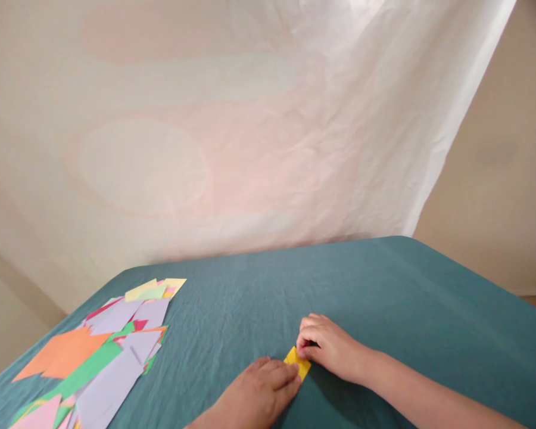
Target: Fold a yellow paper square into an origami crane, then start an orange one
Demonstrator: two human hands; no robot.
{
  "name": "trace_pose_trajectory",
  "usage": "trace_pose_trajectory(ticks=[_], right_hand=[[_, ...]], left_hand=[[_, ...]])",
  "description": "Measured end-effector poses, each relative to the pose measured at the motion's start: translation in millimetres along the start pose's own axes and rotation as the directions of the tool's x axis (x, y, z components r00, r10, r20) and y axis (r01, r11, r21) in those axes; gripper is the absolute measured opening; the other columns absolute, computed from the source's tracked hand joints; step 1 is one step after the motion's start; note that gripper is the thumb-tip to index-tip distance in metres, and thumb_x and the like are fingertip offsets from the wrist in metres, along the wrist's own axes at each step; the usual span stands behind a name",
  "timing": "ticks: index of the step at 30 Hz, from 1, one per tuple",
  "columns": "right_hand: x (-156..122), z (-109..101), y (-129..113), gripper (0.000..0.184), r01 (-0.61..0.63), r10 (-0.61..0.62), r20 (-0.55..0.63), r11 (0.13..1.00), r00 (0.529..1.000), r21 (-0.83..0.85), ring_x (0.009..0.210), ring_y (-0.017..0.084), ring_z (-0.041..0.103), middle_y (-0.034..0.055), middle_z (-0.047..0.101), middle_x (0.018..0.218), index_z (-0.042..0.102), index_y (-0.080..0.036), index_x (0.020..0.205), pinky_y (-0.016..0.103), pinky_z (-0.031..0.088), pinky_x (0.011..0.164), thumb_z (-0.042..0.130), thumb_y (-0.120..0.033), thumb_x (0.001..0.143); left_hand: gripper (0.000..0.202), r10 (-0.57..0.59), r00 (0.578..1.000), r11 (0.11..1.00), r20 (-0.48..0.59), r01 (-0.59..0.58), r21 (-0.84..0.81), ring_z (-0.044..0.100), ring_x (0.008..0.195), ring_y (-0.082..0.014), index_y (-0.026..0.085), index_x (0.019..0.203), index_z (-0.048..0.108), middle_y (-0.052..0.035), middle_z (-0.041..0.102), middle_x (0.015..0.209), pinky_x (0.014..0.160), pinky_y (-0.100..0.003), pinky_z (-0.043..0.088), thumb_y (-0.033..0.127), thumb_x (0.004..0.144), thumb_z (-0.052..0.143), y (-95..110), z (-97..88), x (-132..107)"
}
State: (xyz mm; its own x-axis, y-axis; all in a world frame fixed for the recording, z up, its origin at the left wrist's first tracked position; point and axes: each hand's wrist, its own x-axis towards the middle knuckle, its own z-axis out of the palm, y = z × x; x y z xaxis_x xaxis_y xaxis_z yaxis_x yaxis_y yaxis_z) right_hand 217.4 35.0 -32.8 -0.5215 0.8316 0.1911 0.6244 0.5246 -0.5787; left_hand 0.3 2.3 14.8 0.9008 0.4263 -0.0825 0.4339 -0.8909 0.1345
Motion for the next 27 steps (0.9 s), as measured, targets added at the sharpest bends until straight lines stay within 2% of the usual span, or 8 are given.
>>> trace_pose_trajectory(ticks=[5,12,16,19,27], right_hand=[[-0.2,1.2,-2.9,0.006,-0.011,0.012,-0.031,1.000,0.999,0.008,0.082,0.015,0.053,-0.0017,0.063,0.080,0.065,-0.020,0.075,0.027,0.034,0.075,0.066,-0.023,0.081],[0.0,-1.0,-2.0,0.004,0.005,-0.004,-0.031,0.999,1.000,0.036,0.081,0.015,0.054,-0.0018,0.063,0.080,0.066,-0.020,0.076,0.027,0.035,0.075,0.068,-0.022,0.080],[0.0,-2.1,1.0,0.004,0.025,-0.026,0.003,0.997,1.000,0.077,0.082,0.014,0.055,-0.0022,0.064,0.082,0.067,-0.021,0.077,0.026,0.036,0.076,0.070,-0.019,0.077],[-0.6,-2.1,0.0,0.005,0.006,-0.006,-0.006,0.997,1.000,0.071,0.082,0.014,0.055,-0.0020,0.064,0.082,0.067,-0.021,0.076,0.027,0.036,0.076,0.070,-0.018,0.076],[-1.4,-2.0,-2.6,0.004,-0.013,0.014,-0.012,0.999,1.000,0.050,0.083,0.015,0.054,-0.0021,0.063,0.082,0.066,-0.021,0.078,0.027,0.035,0.076,0.070,-0.020,0.077]], left_hand=[[0.035,0.033,0.999,0.998,-0.037,-0.031,0.049,0.058,0.109,-0.0197,0.022,0.126,0.048,-0.0069,0.060,0.123,0.095,-0.031,0.045,0.018,0.094,0.034,-3.3,4.8,2.1],[0.035,0.050,0.995,0.998,-0.081,-0.046,0.046,0.059,0.106,-0.0172,0.020,0.127,0.048,-0.0071,0.061,0.120,0.095,-0.027,0.045,0.016,0.095,0.035,-4.9,8.7,1.9],[0.034,0.022,0.995,0.995,-0.095,-0.012,0.099,0.059,0.105,-0.0183,0.025,0.126,0.047,-0.0053,0.063,0.117,0.096,-0.032,0.045,0.017,0.095,0.035,-9.2,18.0,-1.0],[0.035,0.005,0.994,0.992,-0.109,0.010,0.129,0.054,0.113,-0.0211,0.028,0.127,0.046,-0.0054,0.059,0.122,0.099,-0.037,0.042,0.021,0.094,0.039,-11.7,22.1,-3.4],[0.035,0.006,0.994,0.993,-0.106,0.007,0.120,0.055,0.113,-0.0208,0.027,0.128,0.045,-0.0068,0.059,0.121,0.096,-0.035,0.045,0.021,0.094,0.038,-5.0,7.8,-3.4]])
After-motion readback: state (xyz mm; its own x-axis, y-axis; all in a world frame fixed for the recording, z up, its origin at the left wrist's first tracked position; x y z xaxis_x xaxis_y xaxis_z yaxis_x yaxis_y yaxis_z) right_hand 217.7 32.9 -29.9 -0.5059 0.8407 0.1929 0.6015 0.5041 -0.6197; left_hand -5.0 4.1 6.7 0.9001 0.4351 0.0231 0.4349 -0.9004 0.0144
